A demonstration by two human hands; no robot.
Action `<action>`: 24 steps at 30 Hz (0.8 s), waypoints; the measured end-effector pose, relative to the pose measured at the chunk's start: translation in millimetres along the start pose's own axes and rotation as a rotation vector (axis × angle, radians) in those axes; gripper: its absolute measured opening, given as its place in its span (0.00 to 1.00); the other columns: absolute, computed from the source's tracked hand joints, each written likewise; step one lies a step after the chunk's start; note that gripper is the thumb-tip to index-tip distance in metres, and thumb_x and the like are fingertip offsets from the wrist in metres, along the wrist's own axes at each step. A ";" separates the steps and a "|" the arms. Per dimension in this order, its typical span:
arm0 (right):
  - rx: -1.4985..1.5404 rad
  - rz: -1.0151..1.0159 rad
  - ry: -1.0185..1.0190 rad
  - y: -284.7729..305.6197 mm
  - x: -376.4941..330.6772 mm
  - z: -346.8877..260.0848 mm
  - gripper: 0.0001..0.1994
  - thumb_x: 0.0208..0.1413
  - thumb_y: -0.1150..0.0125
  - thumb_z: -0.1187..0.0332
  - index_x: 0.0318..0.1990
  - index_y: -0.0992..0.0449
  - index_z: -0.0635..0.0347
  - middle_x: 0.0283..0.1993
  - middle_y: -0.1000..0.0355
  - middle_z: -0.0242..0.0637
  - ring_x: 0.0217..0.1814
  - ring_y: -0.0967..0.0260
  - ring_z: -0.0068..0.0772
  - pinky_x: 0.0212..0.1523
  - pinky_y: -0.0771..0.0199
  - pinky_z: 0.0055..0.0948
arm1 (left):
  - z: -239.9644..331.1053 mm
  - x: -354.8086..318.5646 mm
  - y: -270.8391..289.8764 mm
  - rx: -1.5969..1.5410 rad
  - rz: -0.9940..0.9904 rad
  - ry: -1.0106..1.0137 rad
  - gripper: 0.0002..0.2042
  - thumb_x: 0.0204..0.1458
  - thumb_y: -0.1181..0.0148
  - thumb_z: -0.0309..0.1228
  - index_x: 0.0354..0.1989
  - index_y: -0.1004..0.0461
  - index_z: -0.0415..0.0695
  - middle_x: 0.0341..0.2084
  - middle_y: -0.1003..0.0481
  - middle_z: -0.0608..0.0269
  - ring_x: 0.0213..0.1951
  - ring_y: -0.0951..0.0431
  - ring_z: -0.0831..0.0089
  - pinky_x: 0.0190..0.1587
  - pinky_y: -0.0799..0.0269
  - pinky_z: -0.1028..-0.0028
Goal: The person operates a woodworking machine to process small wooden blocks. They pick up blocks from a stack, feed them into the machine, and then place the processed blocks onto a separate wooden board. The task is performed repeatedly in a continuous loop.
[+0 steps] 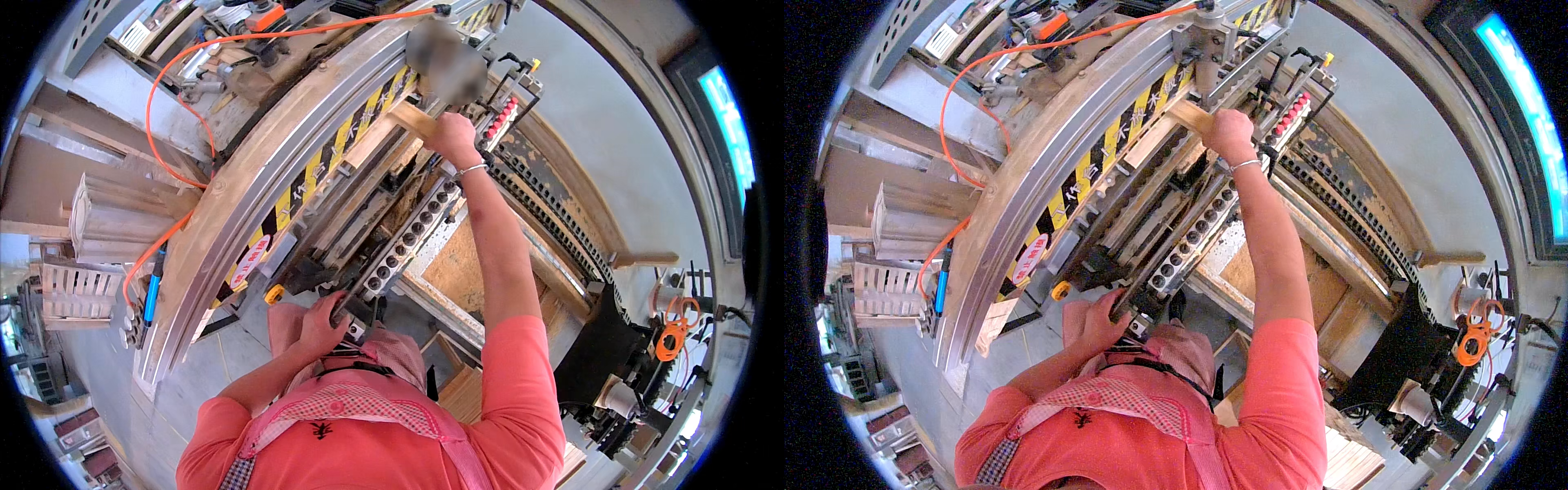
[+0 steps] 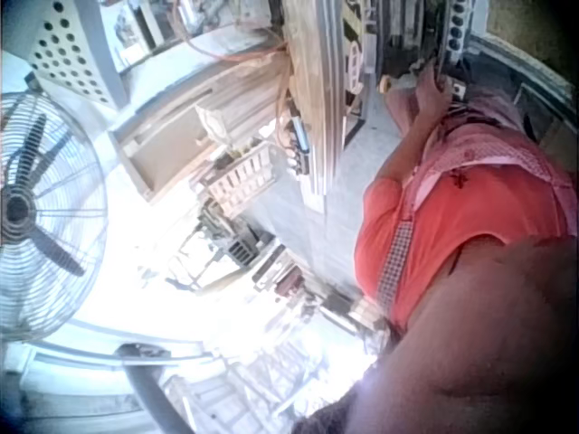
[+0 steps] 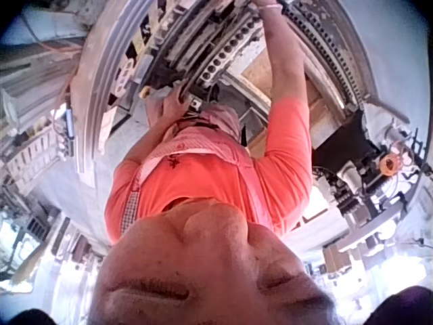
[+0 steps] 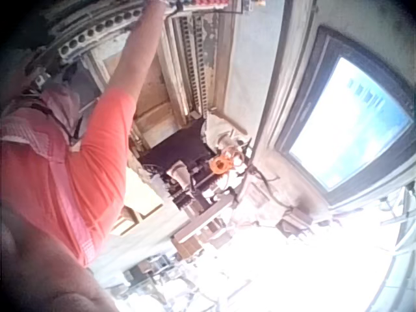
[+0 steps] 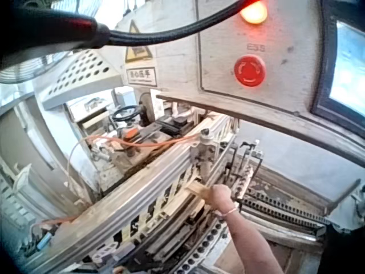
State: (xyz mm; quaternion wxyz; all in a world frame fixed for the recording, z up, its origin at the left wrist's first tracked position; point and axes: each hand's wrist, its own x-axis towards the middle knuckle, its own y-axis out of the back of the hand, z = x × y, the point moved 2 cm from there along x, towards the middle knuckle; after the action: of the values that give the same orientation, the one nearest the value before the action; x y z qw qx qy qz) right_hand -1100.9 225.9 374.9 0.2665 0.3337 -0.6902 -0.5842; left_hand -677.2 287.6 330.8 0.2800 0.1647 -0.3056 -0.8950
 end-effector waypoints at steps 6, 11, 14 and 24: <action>-0.019 -0.013 0.005 -0.5 -1.6 -2.7 0.12 0.34 0.37 0.63 0.28 0.21 0.58 0.32 0.24 0.43 0.37 0.25 0.42 0.39 0.24 0.34 | -4.3 -2.4 -2.2 0.028 -0.030 0.015 0.22 0.42 0.41 0.27 0.50 0.34 0.41 0.39 0.28 0.47 0.42 0.28 0.49 0.44 0.31 0.60; 0.008 0.015 0.009 -1.0 -3.9 -2.5 0.17 0.32 0.32 0.58 0.29 0.21 0.60 0.32 0.24 0.45 0.37 0.25 0.43 0.39 0.24 0.35 | -8.8 -5.7 -1.8 -0.005 -0.018 0.014 0.23 0.43 0.41 0.27 0.51 0.34 0.41 0.41 0.28 0.46 0.44 0.27 0.50 0.46 0.31 0.61; -0.015 0.045 0.004 -6.5 -2.5 -2.9 0.16 0.35 0.34 0.58 0.29 0.21 0.60 0.33 0.24 0.44 0.38 0.25 0.43 0.40 0.24 0.36 | -12.6 -5.8 -0.3 -0.009 -0.025 -0.014 0.23 0.44 0.42 0.27 0.52 0.35 0.39 0.42 0.28 0.45 0.45 0.28 0.49 0.48 0.33 0.61; 0.628 0.731 -0.181 6.1 -198.2 -45.6 0.19 0.39 0.32 0.67 0.40 0.28 0.62 0.35 0.30 0.46 0.39 0.31 0.46 0.39 0.30 0.39 | -25.9 -0.8 -5.3 -0.123 -0.094 -0.177 0.23 0.50 0.51 0.24 0.57 0.40 0.35 0.52 0.34 0.42 0.55 0.34 0.50 0.57 0.41 0.63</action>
State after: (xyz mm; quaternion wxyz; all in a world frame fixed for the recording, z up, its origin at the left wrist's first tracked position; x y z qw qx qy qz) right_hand -941.4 350.8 393.3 0.2795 0.0819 -0.9253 -0.2427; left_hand -666.6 279.8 307.9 0.2191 0.0819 -0.2655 -0.9353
